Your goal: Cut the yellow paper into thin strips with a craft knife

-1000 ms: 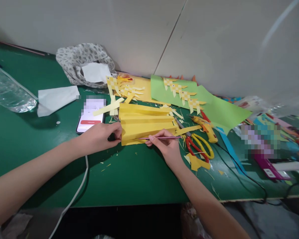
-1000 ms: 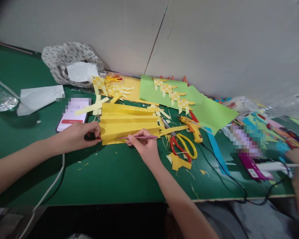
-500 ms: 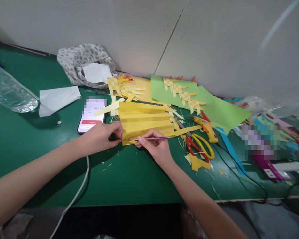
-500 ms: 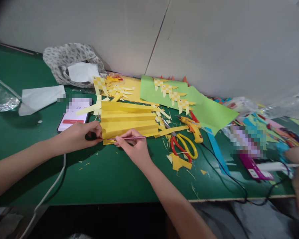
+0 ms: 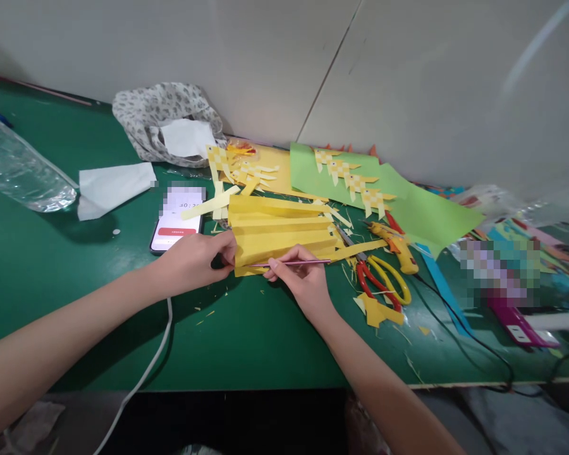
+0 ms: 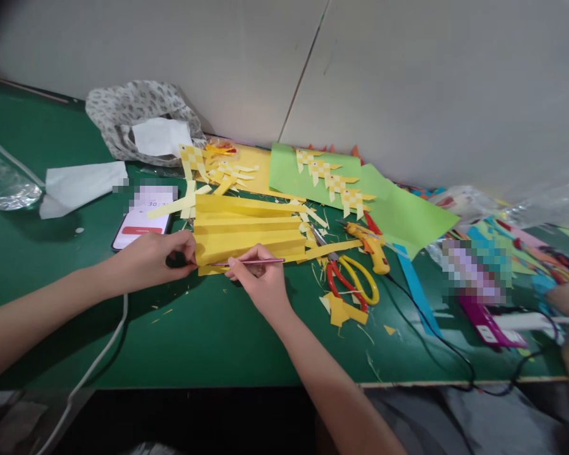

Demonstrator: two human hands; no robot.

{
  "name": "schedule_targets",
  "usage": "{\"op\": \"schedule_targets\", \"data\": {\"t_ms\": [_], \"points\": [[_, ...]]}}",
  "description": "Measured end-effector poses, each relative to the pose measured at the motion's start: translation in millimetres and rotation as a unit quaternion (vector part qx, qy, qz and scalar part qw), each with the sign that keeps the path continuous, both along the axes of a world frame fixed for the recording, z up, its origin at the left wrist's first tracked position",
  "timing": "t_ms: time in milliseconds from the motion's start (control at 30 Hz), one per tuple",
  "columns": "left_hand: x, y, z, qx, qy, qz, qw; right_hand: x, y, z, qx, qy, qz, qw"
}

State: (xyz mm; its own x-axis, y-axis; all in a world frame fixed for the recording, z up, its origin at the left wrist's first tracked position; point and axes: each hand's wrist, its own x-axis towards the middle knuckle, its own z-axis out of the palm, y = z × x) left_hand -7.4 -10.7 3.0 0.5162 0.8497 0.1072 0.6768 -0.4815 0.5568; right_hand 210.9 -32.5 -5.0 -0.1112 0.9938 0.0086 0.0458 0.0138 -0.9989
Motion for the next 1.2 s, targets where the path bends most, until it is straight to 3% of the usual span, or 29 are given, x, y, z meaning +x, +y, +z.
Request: {"op": "schedule_targets", "data": {"t_ms": [367,767,1033,1200], "points": [[-2.0,-0.3,-2.0,-0.012,0.002,0.004,1.0,5.3,0.2,-3.0,0.019,0.001,-0.019,1.0],[-1.1,-0.2,-0.7,0.003,0.004,0.0,1.0,-1.5,-3.2,-0.7,0.01,-0.016,0.018,1.0],[-1.7,-0.1,-0.5,-0.002,0.007,0.003,1.0,3.7,-0.8,-3.8,0.025,-0.018,-0.004,1.0],[-1.7,-0.4,-0.1,-0.008,0.002,0.0,1.0,1.3,-3.2,-0.9,0.025,-0.01,0.026,0.999]]}}
